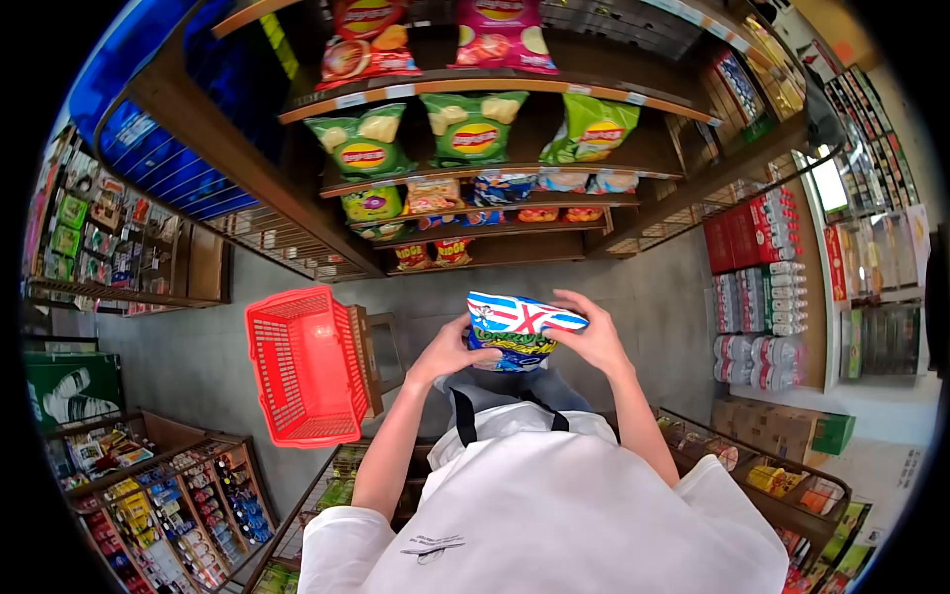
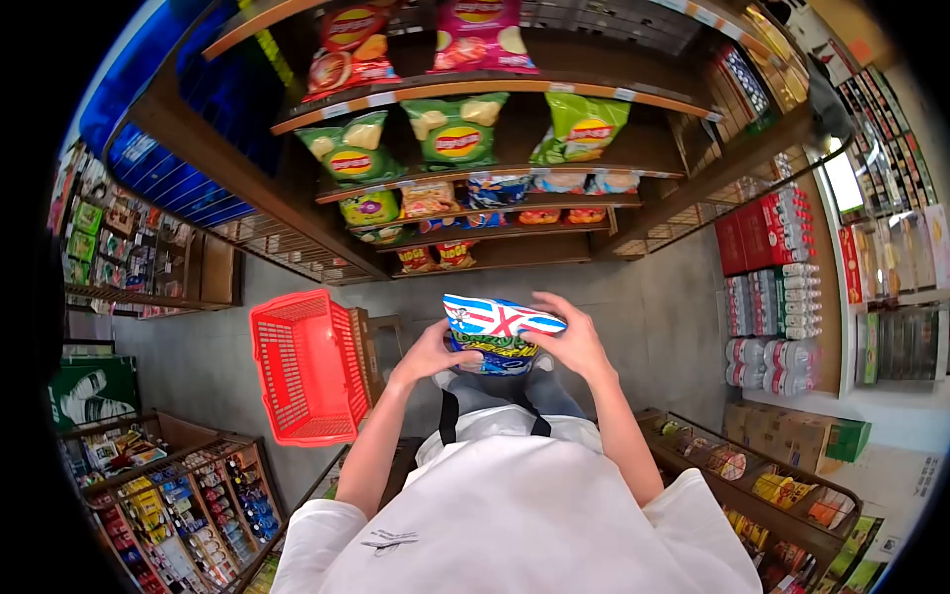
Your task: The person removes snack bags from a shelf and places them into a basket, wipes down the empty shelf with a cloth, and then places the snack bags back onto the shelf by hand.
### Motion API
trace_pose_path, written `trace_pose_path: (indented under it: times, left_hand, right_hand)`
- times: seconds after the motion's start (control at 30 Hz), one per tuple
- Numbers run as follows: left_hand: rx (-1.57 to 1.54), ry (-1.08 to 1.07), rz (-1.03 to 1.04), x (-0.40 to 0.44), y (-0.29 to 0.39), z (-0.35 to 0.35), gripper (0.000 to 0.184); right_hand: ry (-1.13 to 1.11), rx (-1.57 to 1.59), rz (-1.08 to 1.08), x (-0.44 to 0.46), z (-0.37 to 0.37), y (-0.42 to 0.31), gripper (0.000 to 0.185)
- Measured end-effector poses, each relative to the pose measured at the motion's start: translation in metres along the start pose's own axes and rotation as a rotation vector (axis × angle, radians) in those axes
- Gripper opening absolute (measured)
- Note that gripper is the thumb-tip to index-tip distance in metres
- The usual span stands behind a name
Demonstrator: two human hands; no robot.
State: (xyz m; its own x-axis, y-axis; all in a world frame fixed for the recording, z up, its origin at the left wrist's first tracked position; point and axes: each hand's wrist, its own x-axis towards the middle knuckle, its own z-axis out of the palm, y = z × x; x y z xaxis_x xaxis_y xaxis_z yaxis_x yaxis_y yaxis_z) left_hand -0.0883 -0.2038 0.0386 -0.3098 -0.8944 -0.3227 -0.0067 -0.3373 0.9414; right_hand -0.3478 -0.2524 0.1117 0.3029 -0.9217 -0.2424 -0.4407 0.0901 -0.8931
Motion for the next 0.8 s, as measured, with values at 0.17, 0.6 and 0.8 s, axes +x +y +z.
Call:
trace_pose_path:
  times: [0.17,0.6,0.8]
  left_hand:
    - [0.115,-0.029,-0.034,0.048,-0.011,0.069,0.059]
    - [0.185,-0.03,-0.091,0.142,-0.045,0.201,0.058]
    - [0.276,-0.183,-0.234,0.236,-0.108,0.208,0.052]
  right_hand:
    - [0.003,0.244,0.132,-0.022,-0.064,0.088,0.088]
    - [-0.111,0.252,0.309,-0.017,-0.146,0.233,0.069]
    - [0.065,0.266,0.325,0.02,-0.148,0.317,0.06]
